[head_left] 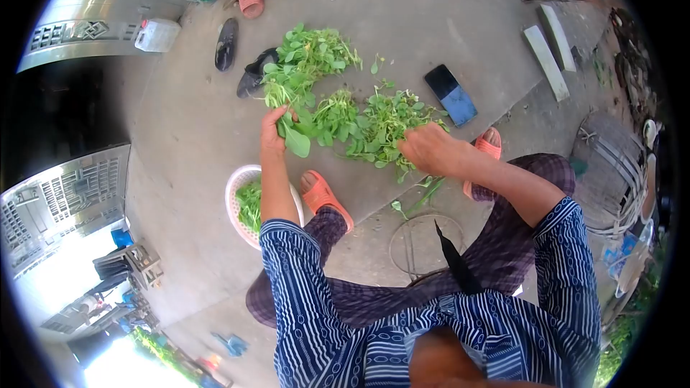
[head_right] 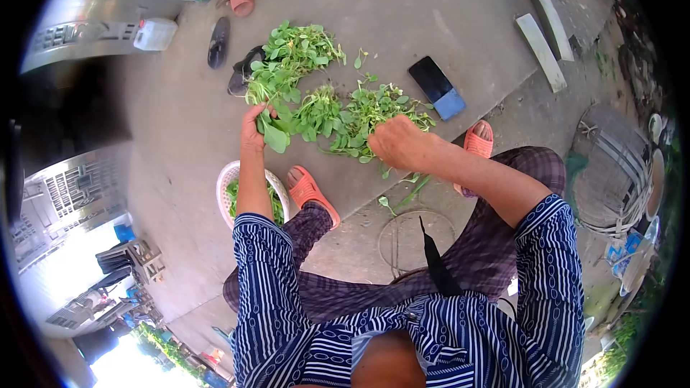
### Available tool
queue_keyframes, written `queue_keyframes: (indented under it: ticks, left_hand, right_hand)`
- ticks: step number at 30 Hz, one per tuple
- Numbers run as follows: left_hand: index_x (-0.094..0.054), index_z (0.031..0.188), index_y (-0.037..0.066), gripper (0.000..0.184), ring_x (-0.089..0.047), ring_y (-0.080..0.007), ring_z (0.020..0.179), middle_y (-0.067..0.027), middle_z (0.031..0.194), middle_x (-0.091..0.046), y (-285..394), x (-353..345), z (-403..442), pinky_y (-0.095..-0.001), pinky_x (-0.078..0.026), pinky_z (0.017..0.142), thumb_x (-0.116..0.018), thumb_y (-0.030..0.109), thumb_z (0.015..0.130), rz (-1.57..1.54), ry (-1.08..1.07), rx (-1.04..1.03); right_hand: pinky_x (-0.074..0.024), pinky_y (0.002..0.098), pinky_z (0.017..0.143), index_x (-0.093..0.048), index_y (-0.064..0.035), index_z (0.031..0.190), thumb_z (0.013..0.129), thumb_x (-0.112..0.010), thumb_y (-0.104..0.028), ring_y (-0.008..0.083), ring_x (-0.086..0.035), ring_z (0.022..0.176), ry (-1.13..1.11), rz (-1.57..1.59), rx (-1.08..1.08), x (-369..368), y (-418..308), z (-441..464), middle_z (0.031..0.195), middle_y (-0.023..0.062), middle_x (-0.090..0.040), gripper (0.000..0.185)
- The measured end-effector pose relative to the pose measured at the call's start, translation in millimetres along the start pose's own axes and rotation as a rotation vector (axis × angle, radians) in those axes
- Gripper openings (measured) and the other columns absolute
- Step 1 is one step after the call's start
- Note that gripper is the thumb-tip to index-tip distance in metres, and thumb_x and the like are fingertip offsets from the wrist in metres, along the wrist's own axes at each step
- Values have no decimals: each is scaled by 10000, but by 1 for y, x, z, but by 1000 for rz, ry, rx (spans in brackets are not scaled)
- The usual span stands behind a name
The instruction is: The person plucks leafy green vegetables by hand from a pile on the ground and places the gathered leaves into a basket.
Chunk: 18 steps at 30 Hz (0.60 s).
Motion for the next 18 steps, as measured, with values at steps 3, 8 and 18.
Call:
queue_keyframes:
  ticks: [3, 8, 18]
  left_hand:
    - [-524, 944, -30, 219, -442, -153, 573, -49, 630, -466, 20, -33, -19, -262, -403, 569, -569, 75, 757, -69, -76, -7]
    - [-523, 980, -38, 285, -476, -141, 555, -42, 664, -502, 34, -95, -65, -248, -421, 529, -613, 56, 726, 83, -273, -15]
    - [-523, 908, -6, 222, -445, -104, 547, -14, 663, -484, 8, -177, -171, -244, -409, 508, -617, 18, 709, 155, -178, 47]
  right_hand:
    - [-445, 388, 563, -536, -38, 695, 715, -530, -139, 271, -589, 656, 42, 53, -44, 12, 5, 10, 690, 113, -561, 103]
    - [-449, 345, 589, -581, -46, 795, 712, -561, -133, 235, -580, 688, 194, 476, -285, 35, 27, 29, 749, 101, -563, 122]
    - [-425, 257, 544, -598, -26, 848, 754, -601, -155, 115, -547, 593, 334, 1147, -81, 77, 4, 16, 690, 55, -586, 160]
Point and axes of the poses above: each hand's wrist, its own z-axis towards the middle knuckle, its own x-axis out of the back of the hand, y = z × x, the point moved 8 cm from there along z, towards the middle knuckle
